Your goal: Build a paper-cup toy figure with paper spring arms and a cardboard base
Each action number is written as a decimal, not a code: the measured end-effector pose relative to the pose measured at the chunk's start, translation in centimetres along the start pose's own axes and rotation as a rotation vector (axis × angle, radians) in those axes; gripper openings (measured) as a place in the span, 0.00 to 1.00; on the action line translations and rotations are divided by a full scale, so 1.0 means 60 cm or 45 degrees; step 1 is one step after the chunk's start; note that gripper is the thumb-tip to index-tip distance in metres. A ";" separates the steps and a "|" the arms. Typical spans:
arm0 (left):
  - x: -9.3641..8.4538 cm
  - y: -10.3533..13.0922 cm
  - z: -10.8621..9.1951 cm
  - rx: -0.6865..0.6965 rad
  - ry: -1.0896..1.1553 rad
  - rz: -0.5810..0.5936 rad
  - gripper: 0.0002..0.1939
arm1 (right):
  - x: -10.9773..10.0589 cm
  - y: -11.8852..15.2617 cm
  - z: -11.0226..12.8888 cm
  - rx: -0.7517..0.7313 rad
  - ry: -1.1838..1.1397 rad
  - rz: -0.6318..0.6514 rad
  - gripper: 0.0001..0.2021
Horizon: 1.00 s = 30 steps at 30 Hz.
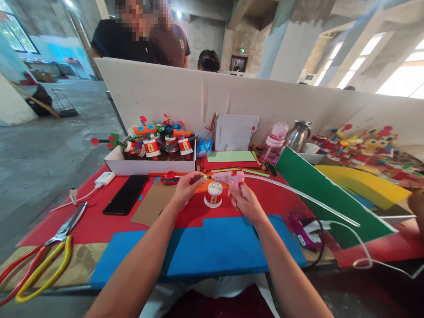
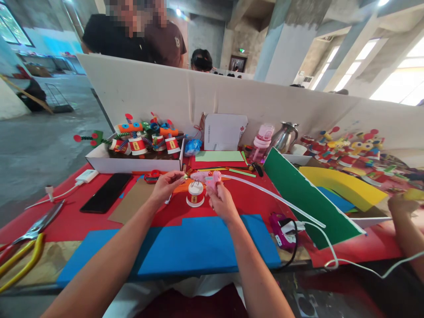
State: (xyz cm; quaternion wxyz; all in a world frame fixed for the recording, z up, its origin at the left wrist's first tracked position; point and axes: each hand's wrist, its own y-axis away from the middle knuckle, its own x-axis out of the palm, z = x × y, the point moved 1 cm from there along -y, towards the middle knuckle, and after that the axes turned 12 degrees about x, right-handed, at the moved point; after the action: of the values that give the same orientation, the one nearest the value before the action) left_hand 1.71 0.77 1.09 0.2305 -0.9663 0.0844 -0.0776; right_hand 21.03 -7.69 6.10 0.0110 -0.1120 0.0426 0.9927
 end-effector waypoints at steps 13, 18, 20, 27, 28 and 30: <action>-0.001 0.000 0.001 0.005 -0.015 0.004 0.14 | 0.001 0.002 0.006 -0.010 0.024 -0.030 0.17; -0.001 0.001 0.000 0.003 0.000 0.007 0.14 | 0.001 0.002 0.006 0.006 0.018 -0.036 0.18; 0.000 0.001 0.000 0.002 0.003 0.005 0.14 | 0.000 0.004 0.008 0.013 0.017 -0.032 0.18; 0.005 -0.003 -0.007 -0.027 0.048 -0.012 0.16 | -0.003 0.005 0.009 0.008 0.087 -0.040 0.19; 0.005 -0.004 -0.008 -0.026 0.060 -0.018 0.16 | -0.004 0.004 0.009 0.005 0.084 -0.045 0.20; 0.006 -0.007 -0.010 -0.019 0.086 -0.026 0.16 | -0.005 0.002 0.009 0.005 0.054 -0.042 0.20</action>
State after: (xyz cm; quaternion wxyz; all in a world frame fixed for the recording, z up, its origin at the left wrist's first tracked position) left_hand 2.00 0.80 1.84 0.2193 -0.9657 0.0827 -0.1121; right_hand 21.22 -7.77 6.68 0.0266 -0.1338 0.0429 0.9897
